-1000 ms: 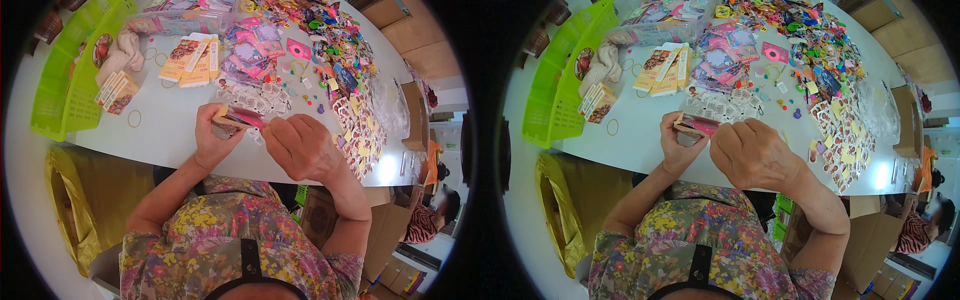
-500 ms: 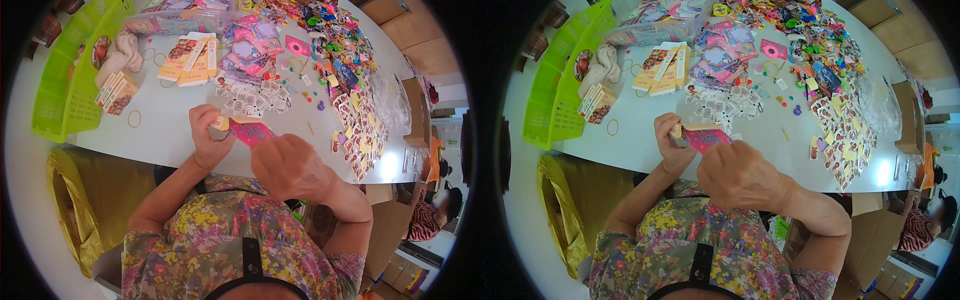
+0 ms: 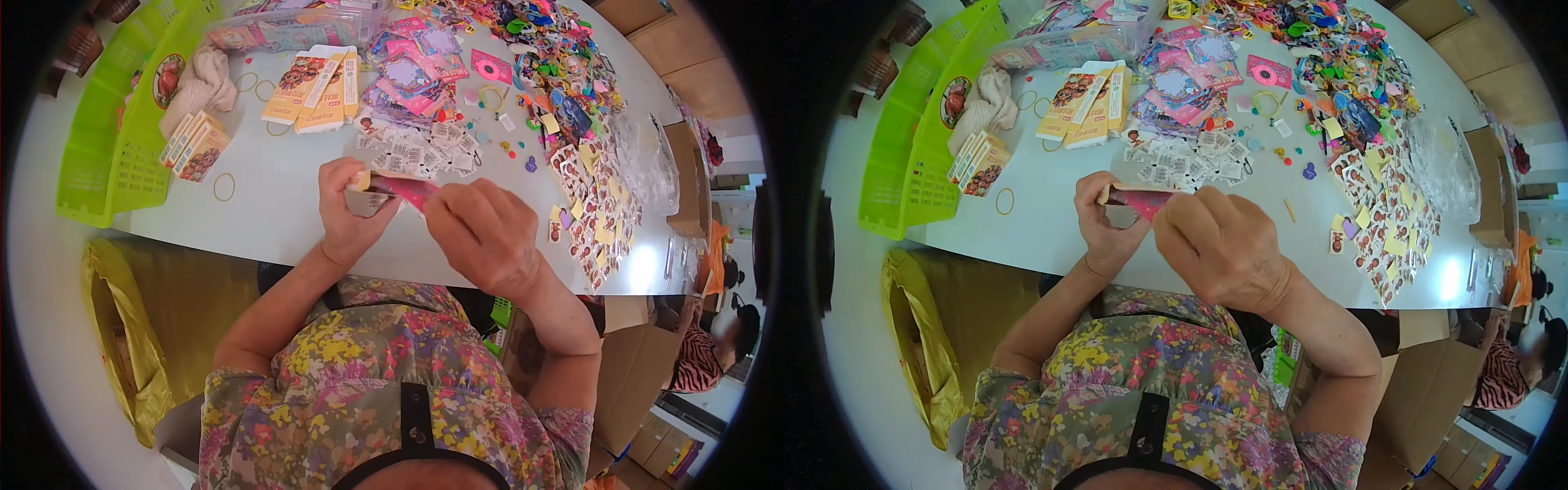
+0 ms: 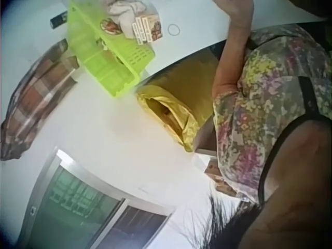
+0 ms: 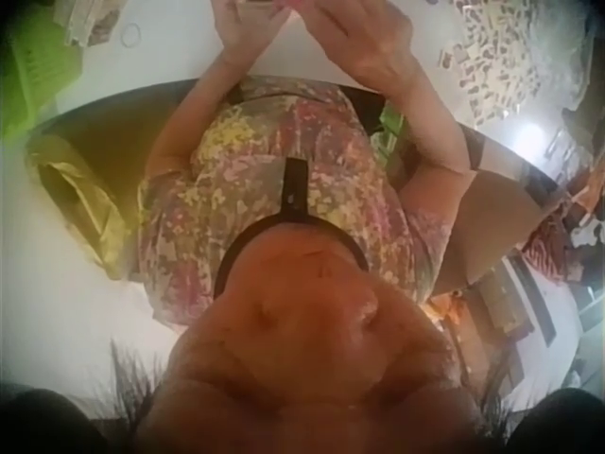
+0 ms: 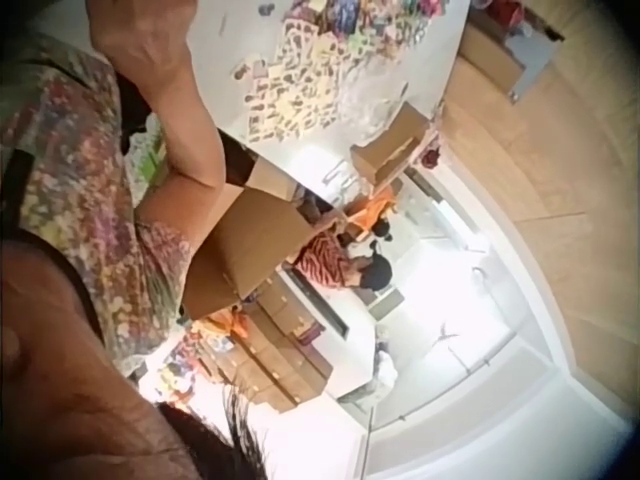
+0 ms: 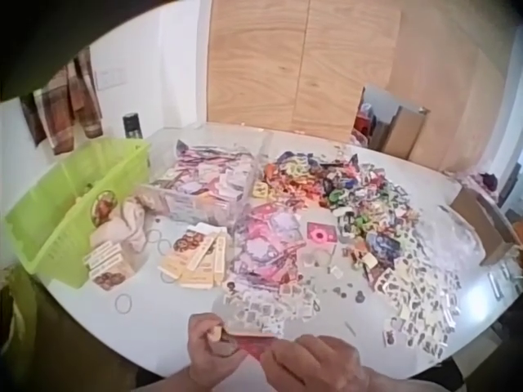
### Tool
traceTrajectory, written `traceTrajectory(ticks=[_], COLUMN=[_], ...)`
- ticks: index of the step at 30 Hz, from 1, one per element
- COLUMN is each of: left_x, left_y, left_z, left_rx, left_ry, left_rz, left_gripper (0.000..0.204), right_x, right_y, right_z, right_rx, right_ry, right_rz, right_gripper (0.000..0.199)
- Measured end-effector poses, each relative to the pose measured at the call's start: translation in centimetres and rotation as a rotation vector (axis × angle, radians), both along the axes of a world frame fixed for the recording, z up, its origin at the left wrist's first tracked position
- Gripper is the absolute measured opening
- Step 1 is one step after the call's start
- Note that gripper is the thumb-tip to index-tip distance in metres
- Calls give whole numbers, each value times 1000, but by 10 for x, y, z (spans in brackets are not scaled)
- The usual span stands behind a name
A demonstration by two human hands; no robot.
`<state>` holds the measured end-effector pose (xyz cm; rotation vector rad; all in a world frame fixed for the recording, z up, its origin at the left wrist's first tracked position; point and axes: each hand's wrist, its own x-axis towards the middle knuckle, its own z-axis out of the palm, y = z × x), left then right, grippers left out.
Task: Assembling small printed cardboard boxes and filling them with small plastic toys or items.
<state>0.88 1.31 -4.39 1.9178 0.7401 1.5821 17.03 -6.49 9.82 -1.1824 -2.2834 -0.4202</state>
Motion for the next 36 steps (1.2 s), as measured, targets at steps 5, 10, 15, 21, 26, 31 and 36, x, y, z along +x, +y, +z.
traceTrajectory(ticks=[5,10,15,21,26,31,36], left_x=[1,-1,-3,1,2,0,2], left_y=[1,2,0,0,0,2,0], left_z=[0,2,7,-2,1,1,2], left_rx=[-6,53,93,-59,-126,-229,-297], left_ry=[13,56,89,38,-1,62,68], left_rz=[25,26,-11,4,-49,-110,-173], left_gripper=[70,70,70,69,66,73,69], right_x=[1,-2,-9,-11,-2,-2,-1], right_y=[5,6,-1,19,30,37,37], right_z=[5,10,3,-3,-11,-26,-36], right_rx=[-105,-170,-136,-176,-166,-272,-495], right_ry=[-5,-43,-41,69,275,457,585], right_rz=[-61,-37,-89,-144,-143,-142,-198], right_gripper=[27,25,26,22,13,9,8])
